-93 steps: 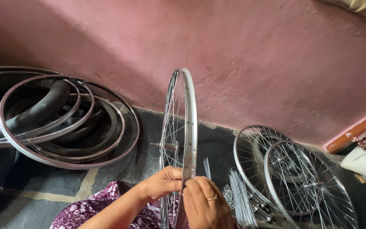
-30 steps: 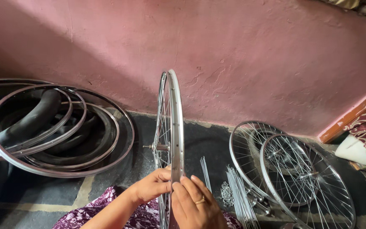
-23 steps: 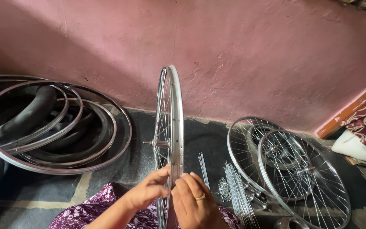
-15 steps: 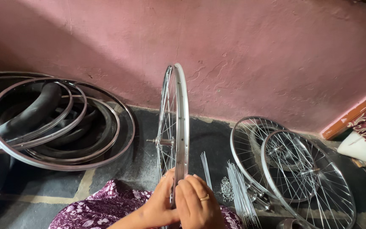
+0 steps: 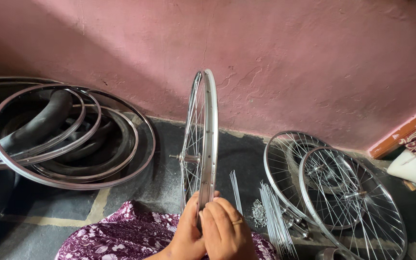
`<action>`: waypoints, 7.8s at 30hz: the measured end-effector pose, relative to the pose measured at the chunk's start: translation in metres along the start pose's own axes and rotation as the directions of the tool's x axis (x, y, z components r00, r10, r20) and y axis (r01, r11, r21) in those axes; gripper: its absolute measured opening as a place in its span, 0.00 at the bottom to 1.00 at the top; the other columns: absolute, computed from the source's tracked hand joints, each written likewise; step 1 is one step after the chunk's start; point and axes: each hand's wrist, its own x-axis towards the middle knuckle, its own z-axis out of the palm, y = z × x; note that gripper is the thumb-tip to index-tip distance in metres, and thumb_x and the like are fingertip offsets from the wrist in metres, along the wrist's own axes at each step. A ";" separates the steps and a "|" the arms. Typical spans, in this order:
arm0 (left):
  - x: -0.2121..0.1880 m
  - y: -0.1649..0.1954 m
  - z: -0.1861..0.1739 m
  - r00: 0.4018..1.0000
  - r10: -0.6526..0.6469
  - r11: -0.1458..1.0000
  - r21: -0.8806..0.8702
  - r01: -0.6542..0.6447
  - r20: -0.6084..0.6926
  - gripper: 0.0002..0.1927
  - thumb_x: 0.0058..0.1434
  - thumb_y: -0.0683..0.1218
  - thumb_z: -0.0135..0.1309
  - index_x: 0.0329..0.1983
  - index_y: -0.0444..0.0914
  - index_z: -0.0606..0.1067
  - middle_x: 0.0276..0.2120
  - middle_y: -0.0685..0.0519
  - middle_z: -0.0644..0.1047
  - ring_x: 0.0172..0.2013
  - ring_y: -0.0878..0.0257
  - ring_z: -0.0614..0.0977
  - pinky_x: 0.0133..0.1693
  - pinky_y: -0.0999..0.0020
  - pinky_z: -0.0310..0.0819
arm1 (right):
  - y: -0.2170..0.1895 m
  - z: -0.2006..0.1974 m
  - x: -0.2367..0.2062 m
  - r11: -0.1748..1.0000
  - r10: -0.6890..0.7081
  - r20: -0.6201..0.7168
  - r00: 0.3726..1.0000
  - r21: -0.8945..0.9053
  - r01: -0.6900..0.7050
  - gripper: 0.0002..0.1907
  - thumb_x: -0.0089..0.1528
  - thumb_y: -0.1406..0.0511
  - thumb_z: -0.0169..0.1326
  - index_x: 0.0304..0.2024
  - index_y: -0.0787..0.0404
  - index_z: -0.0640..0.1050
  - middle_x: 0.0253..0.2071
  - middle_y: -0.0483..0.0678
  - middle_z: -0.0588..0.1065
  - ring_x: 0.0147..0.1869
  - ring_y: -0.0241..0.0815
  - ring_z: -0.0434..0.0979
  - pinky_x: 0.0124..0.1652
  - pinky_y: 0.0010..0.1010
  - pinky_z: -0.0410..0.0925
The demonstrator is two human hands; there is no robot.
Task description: The person sits on the floor holding a bicycle rim with hub and laces metal spokes into it, threading each spoke through the hub flange and into the rim holes one at a time, turning the wheel as they work around it. Loose spokes and spoke nipples lie on the floor beside them, with finished wheels and rims stacked nearby.
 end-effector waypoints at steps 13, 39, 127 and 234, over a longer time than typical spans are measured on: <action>-0.002 0.011 -0.004 1.000 -0.016 1.000 0.002 0.016 0.012 0.34 0.58 0.36 0.62 0.67 0.32 0.66 0.60 0.44 0.70 0.63 0.53 0.73 0.65 0.60 0.64 | 0.000 -0.010 0.007 0.996 -0.055 0.013 0.998 0.071 0.054 0.11 0.57 0.72 0.60 0.41 0.73 0.80 0.45 0.56 0.76 0.54 0.53 0.79 0.55 0.40 0.73; 0.002 0.024 -0.005 0.999 0.035 0.989 0.142 -0.034 -0.008 0.30 0.57 0.38 0.61 0.64 0.34 0.69 0.60 0.42 0.72 0.63 0.48 0.74 0.65 0.57 0.65 | -0.005 -0.011 0.010 0.984 0.043 -0.008 0.999 0.176 -0.041 0.12 0.56 0.74 0.63 0.41 0.73 0.78 0.44 0.55 0.76 0.52 0.55 0.78 0.52 0.41 0.73; 0.014 0.088 -0.155 0.923 -0.274 0.929 0.176 0.326 -0.269 0.51 0.37 0.24 0.45 0.70 0.37 0.58 0.70 0.46 0.66 0.70 0.59 0.67 0.66 0.62 0.61 | 0.190 0.245 -0.297 0.230 0.718 0.568 -0.402 -0.739 -0.633 0.19 0.69 0.65 0.42 0.56 0.54 0.81 0.61 0.48 0.77 0.67 0.50 0.75 0.61 0.42 0.71; 0.136 -0.176 -0.198 0.774 -0.455 0.891 -0.218 0.399 -0.441 0.14 0.71 0.49 0.53 0.51 0.35 0.76 0.39 0.51 0.82 0.39 0.62 0.81 0.43 0.67 0.77 | 0.084 0.270 -0.079 -0.132 0.866 0.436 0.246 0.673 -0.728 0.51 0.53 0.71 0.64 0.72 0.54 0.51 0.58 0.50 0.70 0.57 0.39 0.71 0.53 0.32 0.69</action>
